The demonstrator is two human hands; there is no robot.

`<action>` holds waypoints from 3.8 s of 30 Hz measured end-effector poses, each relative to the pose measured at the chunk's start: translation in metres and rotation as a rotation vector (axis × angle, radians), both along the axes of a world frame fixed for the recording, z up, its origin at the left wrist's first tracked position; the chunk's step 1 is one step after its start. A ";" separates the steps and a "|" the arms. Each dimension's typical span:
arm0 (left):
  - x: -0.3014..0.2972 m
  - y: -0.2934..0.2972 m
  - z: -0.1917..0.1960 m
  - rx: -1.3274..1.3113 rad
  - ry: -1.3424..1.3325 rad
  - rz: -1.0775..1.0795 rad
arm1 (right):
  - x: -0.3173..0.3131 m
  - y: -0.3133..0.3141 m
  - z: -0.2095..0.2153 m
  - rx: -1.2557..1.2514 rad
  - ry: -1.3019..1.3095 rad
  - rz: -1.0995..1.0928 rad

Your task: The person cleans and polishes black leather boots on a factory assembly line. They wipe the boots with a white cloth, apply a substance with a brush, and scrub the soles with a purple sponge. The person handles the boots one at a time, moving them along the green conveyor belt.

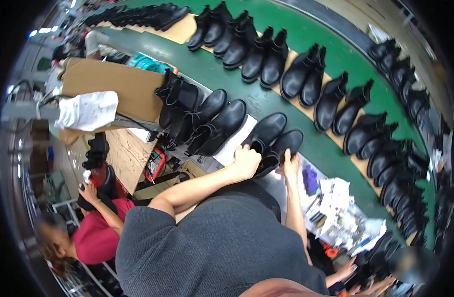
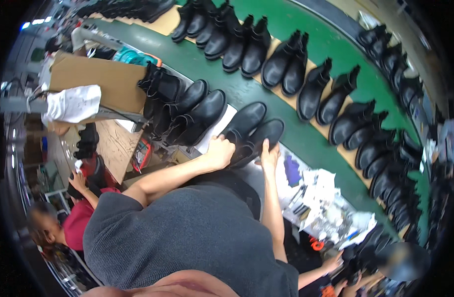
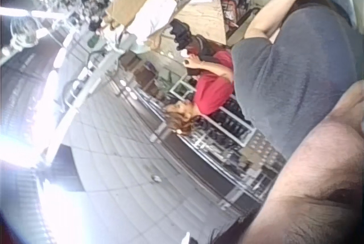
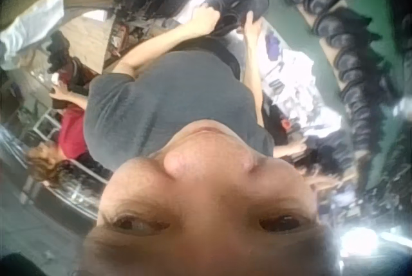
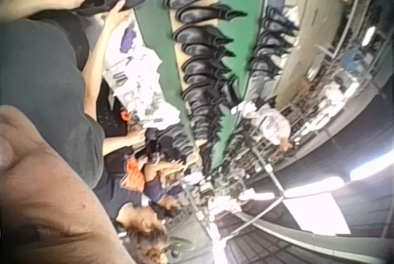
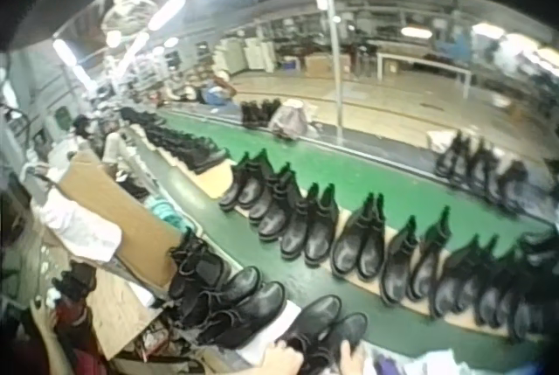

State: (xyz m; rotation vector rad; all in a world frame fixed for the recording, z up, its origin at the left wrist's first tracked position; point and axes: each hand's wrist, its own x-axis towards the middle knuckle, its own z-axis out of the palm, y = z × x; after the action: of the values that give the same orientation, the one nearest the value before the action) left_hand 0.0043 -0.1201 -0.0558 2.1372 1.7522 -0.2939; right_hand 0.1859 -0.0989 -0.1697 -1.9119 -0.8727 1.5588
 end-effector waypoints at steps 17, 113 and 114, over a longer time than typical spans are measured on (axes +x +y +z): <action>-0.384 0.401 0.194 0.770 0.397 0.304 | -0.023 -0.015 0.020 0.114 -0.782 0.713; -0.018 0.054 -0.095 -1.505 -1.853 0.911 | 0.014 -0.039 0.104 0.370 0.370 -0.396; -0.011 0.054 -0.095 -1.577 -1.882 0.887 | 0.016 -0.033 0.106 0.369 0.400 -0.386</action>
State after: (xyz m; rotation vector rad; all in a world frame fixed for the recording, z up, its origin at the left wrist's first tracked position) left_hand -0.0072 -0.0657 -0.1504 -0.0763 0.4565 0.3988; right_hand 0.2023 -0.1318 -0.0636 -1.3470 -0.5311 1.3631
